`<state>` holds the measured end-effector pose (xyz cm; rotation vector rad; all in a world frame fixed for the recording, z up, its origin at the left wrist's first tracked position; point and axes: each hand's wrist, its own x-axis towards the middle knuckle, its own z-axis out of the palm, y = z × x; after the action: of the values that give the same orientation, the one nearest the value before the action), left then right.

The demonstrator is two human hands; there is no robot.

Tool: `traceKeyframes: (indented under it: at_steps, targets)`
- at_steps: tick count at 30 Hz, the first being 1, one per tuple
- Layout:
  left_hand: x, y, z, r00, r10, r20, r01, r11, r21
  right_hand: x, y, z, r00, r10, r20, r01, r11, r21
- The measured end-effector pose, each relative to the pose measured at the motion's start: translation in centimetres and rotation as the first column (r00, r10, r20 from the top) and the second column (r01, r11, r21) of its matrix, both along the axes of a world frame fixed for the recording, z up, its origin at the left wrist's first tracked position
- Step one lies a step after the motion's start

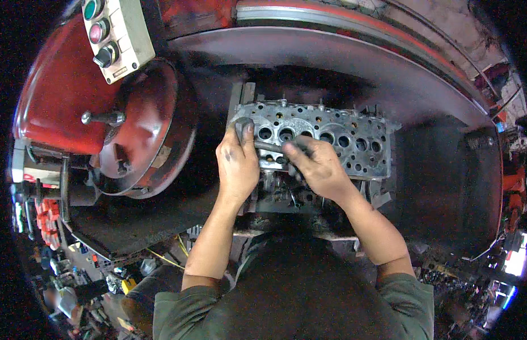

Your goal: The person secures a metal engine block in a red milling machine vise, then uses a wrench to tighten the vise. They walk to a nearby workbench, interact with another person, and return to the machine to continue adjusting the block and vise.

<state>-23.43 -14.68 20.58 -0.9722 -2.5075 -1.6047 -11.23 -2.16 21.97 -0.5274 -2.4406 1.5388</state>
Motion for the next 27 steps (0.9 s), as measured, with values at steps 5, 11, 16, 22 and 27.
traceKeyframes:
  at_steps: [5,11,16,22,27]
  targets:
    - [-1.2,0.4,-0.7,0.996,0.004,0.085,0.004,0.996,-0.094,-1.1,0.7,-0.9,0.885,0.262,-0.386,0.039,0.783,0.621]
    - [-1.5,-0.3,-1.5,0.976,0.022,0.217,-0.003,0.996,-0.087,-1.2,0.8,-0.2,0.970,0.107,-0.218,-0.051,0.968,0.247]
    - [-1.3,-0.5,-1.6,0.983,0.019,0.185,-0.005,0.997,-0.078,-1.1,-0.1,-0.1,0.987,0.134,-0.086,-0.092,0.919,0.383]
    - [-1.4,-1.2,-2.6,0.956,-0.020,0.292,0.051,0.994,-0.098,-0.6,-0.2,-1.2,0.888,0.325,-0.326,-0.065,0.790,0.610]
    - [-1.0,-1.3,-4.2,0.672,-0.179,0.718,-0.172,0.906,0.386,0.0,-2.5,-2.8,0.995,-0.086,-0.059,0.052,0.897,-0.439]
